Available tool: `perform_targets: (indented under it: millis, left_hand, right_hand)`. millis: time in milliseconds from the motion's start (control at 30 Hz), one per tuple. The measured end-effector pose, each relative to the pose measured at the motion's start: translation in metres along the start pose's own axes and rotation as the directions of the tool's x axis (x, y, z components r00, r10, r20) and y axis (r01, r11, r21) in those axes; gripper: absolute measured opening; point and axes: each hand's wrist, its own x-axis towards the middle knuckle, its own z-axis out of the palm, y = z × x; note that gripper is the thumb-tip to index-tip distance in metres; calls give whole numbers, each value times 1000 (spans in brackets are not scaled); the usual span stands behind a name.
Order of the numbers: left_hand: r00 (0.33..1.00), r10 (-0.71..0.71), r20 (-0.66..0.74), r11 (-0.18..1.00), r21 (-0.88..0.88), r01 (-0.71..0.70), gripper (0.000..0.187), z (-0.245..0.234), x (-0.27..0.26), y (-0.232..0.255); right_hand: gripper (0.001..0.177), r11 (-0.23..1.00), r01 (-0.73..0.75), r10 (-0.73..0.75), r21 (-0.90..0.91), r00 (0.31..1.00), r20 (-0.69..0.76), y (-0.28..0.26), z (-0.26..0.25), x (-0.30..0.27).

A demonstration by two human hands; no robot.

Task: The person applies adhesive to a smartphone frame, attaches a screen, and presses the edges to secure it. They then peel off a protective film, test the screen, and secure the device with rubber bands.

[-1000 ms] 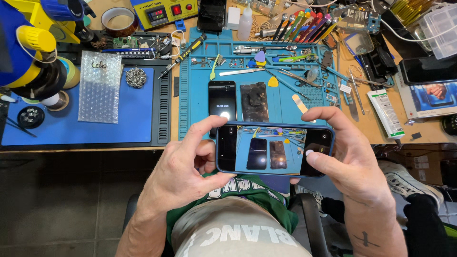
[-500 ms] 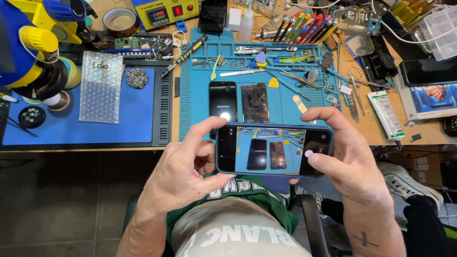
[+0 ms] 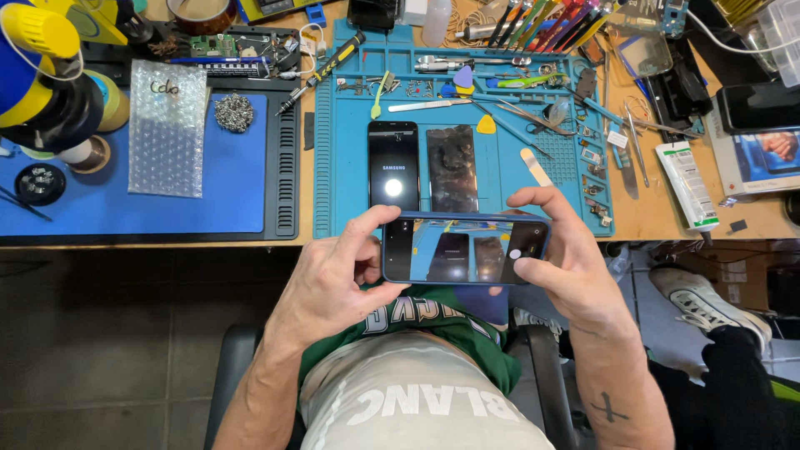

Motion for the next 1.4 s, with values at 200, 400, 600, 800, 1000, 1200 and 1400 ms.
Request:
perform_targets:
  millis: [200,400,600,800,1000,1200,1400]
  left_hand:
    - [999,45,-17,999,3,-45,89,-3,-2,15]
    - [998,65,-8,998,-1,-65,88,-6,-7,29]
    - [998,54,-11,999,0,-54,89,-3,-7,31]
    - [998,55,-14,998,-30,-56,87,-1,-6,31]
    - [999,42,-8,999,-24,-42,90,2,-6,28]
    - [1000,31,-2,999,-19,-31,91,7,-7,26]
    - [1000,20,-16,999,-44,-20,87,8,-6,30]
  right_hand:
    - [61,1000,-4,5,23,997,-73,-12,4,-15]
    - [61,1000,22,-21,13,998,-66,-20,2,-33]
    - [58,999,48,-47,16,997,-60,-20,0,-34]
    - [57,999,37,-37,1,997,-63,-21,0,-33]
    - [56,1000,2,-1,7,997,-77,-20,0,-30]
    - [57,1000,-20,20,10,997,-75,-18,-5,-28]
    - [57,999,-8,11,43,998,-59,-15,-7,-28]
